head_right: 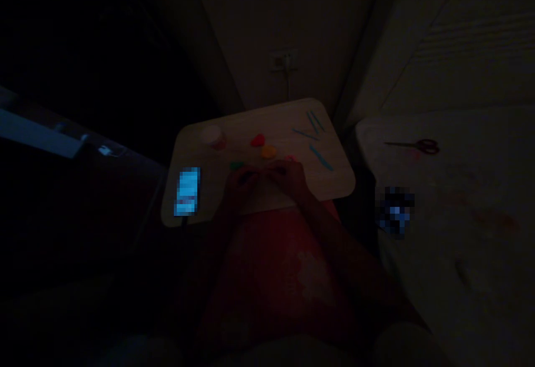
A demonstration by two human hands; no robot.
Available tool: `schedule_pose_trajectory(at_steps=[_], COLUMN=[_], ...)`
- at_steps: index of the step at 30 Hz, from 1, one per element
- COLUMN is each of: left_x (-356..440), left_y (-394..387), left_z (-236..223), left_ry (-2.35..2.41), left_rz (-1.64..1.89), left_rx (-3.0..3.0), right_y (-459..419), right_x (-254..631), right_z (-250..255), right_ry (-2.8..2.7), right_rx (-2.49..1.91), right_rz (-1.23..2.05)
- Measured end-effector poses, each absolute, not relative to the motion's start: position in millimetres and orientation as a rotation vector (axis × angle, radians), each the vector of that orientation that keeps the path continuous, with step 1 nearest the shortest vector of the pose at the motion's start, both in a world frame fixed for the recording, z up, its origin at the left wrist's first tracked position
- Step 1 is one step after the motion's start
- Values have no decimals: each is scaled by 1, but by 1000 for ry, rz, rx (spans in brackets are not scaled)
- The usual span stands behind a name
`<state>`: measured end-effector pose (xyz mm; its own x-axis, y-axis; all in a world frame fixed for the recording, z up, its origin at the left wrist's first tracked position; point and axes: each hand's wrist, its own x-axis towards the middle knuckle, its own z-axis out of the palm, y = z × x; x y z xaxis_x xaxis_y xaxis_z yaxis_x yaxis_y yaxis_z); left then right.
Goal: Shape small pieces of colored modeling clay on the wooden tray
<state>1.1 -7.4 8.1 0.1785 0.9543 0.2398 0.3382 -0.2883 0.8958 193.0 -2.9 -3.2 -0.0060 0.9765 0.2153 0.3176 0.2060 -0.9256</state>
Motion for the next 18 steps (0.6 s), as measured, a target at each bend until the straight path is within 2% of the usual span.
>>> schedule_pose_trajectory(at_steps=[5, 11, 18], left_x=[2, 2, 1], left_y=[-10, -10, -8], left_z=[13, 13, 9], left_ry=[1252, 1235, 1234], left_rz=[1093, 1095, 1092], left_rx=[1746, 1716, 1736], right_y=[-5, -7, -3], right_x=[193, 193, 195], right_z=[-1, 2, -2], right_ry=[-1459, -1422, -1486], right_rx=[-1319, -1245, -1167], right_rz=[826, 989, 857])
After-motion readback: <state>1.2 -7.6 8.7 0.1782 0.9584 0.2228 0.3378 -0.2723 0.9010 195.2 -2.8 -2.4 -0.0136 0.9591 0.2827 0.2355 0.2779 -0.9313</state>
